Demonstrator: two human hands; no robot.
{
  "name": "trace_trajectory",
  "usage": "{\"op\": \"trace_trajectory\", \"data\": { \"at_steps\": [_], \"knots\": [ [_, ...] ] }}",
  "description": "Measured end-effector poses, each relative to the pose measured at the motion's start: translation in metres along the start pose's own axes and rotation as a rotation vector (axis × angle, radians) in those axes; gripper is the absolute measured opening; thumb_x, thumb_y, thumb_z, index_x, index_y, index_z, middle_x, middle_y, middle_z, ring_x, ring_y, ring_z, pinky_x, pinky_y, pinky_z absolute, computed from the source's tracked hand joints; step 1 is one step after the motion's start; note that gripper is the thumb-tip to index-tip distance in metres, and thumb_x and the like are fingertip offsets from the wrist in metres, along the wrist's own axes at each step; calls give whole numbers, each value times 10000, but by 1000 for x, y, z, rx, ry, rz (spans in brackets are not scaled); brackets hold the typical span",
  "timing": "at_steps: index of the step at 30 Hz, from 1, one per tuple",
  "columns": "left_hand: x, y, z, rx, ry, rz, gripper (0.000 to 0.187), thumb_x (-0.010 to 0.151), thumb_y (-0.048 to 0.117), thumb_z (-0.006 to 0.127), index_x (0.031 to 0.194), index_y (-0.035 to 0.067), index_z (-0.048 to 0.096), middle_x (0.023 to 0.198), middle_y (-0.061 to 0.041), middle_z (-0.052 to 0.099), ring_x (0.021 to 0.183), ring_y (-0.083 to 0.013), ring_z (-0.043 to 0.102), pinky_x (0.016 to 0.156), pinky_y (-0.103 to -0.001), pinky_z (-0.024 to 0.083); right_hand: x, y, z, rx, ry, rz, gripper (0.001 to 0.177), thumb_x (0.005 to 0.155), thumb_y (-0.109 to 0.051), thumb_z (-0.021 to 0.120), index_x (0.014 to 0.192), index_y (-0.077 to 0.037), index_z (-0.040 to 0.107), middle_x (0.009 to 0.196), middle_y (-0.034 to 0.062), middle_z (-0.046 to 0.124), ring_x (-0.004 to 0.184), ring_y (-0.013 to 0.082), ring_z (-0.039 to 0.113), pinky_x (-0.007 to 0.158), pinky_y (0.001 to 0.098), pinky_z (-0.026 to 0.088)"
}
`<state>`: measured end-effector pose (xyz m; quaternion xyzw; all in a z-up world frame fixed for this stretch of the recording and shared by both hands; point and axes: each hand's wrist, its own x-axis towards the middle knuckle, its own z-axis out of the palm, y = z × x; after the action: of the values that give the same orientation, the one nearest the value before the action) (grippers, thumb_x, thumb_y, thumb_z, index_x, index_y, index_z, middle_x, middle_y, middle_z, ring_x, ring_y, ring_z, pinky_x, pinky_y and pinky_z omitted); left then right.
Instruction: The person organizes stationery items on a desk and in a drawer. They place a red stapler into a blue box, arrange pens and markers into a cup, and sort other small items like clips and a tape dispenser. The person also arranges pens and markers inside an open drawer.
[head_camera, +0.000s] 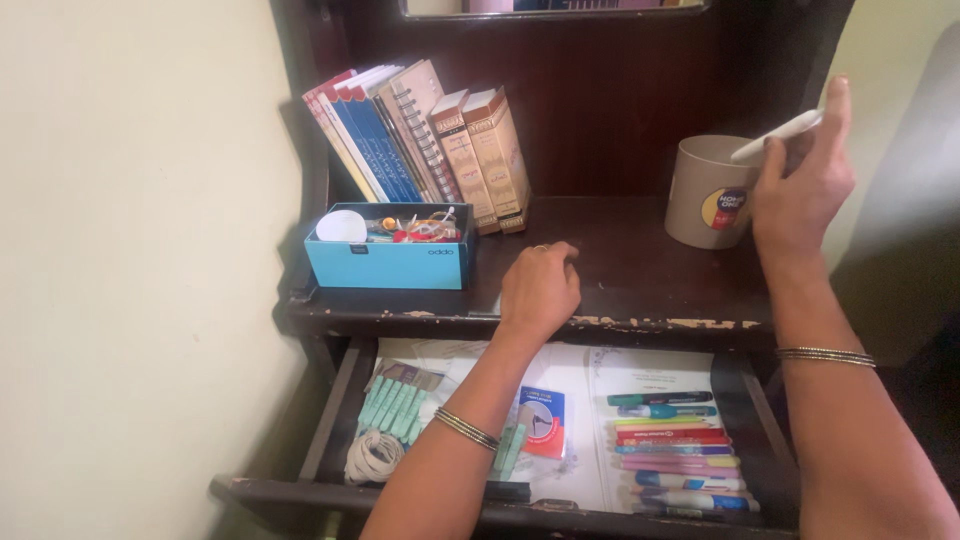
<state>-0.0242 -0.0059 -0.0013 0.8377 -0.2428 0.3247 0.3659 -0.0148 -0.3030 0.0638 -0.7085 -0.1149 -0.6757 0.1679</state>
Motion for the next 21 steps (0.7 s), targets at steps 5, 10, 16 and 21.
{"op": "trace_trajectory", "data": {
  "at_steps": [5,10,16,21],
  "knots": [
    [1,-4,6,1,13,20,213,862,114,637,1030,71,760,1018,-167,746,994,-345,691,849,-465,555,-16,21,15,-417,-190,6,364,1055,-108,720,1384,4,613,1246,191,677,1210,354,608,1010,462,540],
    [0,-2,3,-1,2,-1,209,874,115,635,1036,82,764,1015,-162,748,983,-339,697,855,-464,560,-25,23,27,-485,-308,68,411,1074,-315,688,1294,31,656,1383,182,643,1275,439,496,966,574,476],
    [1,2,-2,-25,25,-49,279,863,80,616,1114,49,733,1022,-167,747,1005,-345,693,869,-468,552,-21,-29,12,-519,-114,-46,577,846,-212,759,1321,94,641,1334,278,588,1225,452,483,879,568,465],
    [4,-6,3,0,122,-207,336,852,52,600,1167,16,708,1070,-219,720,1053,-379,671,902,-477,536,-12,-55,19,-106,-181,-170,53,1061,-87,696,1105,-70,719,1115,128,696,1071,298,662,951,434,520]
  ]
}}
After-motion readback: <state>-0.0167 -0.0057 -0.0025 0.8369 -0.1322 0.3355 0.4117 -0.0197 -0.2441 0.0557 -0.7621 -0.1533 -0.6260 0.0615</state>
